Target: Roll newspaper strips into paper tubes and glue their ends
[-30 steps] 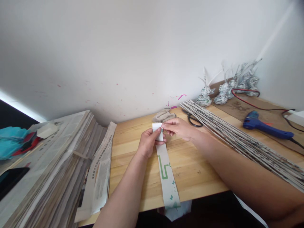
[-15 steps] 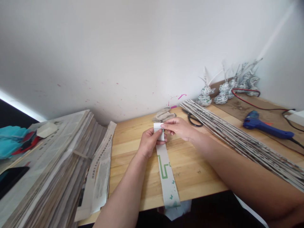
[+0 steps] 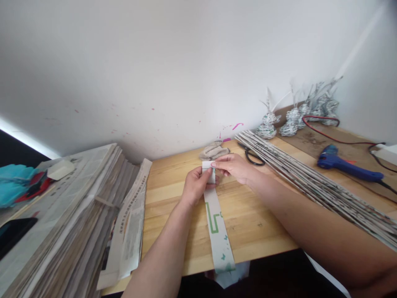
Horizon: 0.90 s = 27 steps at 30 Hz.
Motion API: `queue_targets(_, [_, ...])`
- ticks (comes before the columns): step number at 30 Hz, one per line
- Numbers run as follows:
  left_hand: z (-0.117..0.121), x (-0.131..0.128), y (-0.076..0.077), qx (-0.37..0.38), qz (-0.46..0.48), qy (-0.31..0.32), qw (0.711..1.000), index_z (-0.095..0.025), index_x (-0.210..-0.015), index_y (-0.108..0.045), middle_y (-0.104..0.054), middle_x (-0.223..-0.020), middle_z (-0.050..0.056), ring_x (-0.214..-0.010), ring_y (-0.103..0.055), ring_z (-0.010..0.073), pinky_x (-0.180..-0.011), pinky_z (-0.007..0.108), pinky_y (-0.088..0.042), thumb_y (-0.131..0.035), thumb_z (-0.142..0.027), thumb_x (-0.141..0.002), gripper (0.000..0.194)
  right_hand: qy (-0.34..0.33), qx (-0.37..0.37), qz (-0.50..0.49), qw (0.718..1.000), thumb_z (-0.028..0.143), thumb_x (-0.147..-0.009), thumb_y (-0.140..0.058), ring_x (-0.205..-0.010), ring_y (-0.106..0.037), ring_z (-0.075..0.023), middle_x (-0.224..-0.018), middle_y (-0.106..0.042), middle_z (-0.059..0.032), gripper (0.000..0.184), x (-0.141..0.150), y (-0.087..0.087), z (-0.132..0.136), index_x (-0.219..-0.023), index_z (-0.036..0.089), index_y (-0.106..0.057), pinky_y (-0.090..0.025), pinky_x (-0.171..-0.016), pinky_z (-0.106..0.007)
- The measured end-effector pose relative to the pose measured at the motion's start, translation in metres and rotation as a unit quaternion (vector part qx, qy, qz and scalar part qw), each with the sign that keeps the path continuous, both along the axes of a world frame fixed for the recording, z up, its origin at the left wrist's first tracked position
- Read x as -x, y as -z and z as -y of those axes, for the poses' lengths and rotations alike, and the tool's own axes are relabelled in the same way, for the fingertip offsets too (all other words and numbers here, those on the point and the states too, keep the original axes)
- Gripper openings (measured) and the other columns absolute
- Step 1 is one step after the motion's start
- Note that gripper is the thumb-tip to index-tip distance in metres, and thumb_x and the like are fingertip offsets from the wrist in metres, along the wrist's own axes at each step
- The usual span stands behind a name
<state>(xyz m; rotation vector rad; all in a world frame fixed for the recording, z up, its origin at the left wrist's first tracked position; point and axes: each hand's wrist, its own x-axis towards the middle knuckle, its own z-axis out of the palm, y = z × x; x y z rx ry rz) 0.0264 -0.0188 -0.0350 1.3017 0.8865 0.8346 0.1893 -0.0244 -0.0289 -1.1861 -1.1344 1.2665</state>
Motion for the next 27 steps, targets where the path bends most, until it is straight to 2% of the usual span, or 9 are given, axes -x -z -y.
queue_targets(4, [-0.0014,0.0003,0.0015,-0.008,-0.014,-0.017,1.000,-0.012,-0.087,-0.065,-0.070,-0.072,0.007,-0.067,-0.066,0.0183,-0.057,0.026,-0.053,-0.062,-0.053,-0.079,0.041,-0.002,0.002,-0.004,1.000,0.034,-0.065,-0.076,-0.050,-0.045,-0.0071,-0.059,-0.058,-0.0005,0.025,0.0002,-0.0010,0.0008,-0.076,0.012,-0.072,-0.027,-0.040,-0.020])
queue_targets(10, [-0.0020,0.0004,0.0031,-0.009,-0.018,-0.017,1.000,-0.013,-0.087,-0.066,-0.070,-0.072,0.007,-0.067,-0.066,0.0189,-0.056,0.026,-0.053,-0.062,-0.054,-0.078,0.042,-0.019,-0.005,-0.005,1.000,0.038,-0.067,-0.075,-0.050,-0.044,-0.0069,-0.056,-0.055,0.0006,0.027,-0.0005,-0.0037,0.0015,-0.073,0.012,-0.071,-0.029,-0.041,-0.020])
queue_targets(21, [-0.0025,-0.0001,0.0055,-0.027,-0.030,-0.013,0.999,-0.015,-0.090,-0.066,-0.070,-0.072,0.007,-0.067,-0.067,0.0196,-0.058,0.028,-0.055,-0.061,-0.054,-0.079,0.041,0.044,0.018,-0.011,0.999,0.032,-0.060,-0.079,-0.047,-0.043,-0.0076,-0.054,-0.057,-0.0004,0.024,0.0033,-0.0021,0.0000,-0.071,0.012,-0.071,-0.027,-0.037,-0.020])
queue_targets(27, [-0.0006,-0.0017,0.0057,-0.024,-0.039,-0.012,0.999,-0.014,-0.089,-0.065,-0.070,-0.072,0.007,-0.066,-0.067,0.0192,-0.058,0.028,-0.054,-0.063,-0.051,-0.078,0.039,0.059,0.015,0.000,0.998,0.037,-0.059,-0.080,-0.043,-0.038,-0.0062,-0.051,-0.052,0.0024,0.028,0.0048,0.0006,0.0003,-0.067,0.014,-0.068,-0.024,-0.036,-0.020])
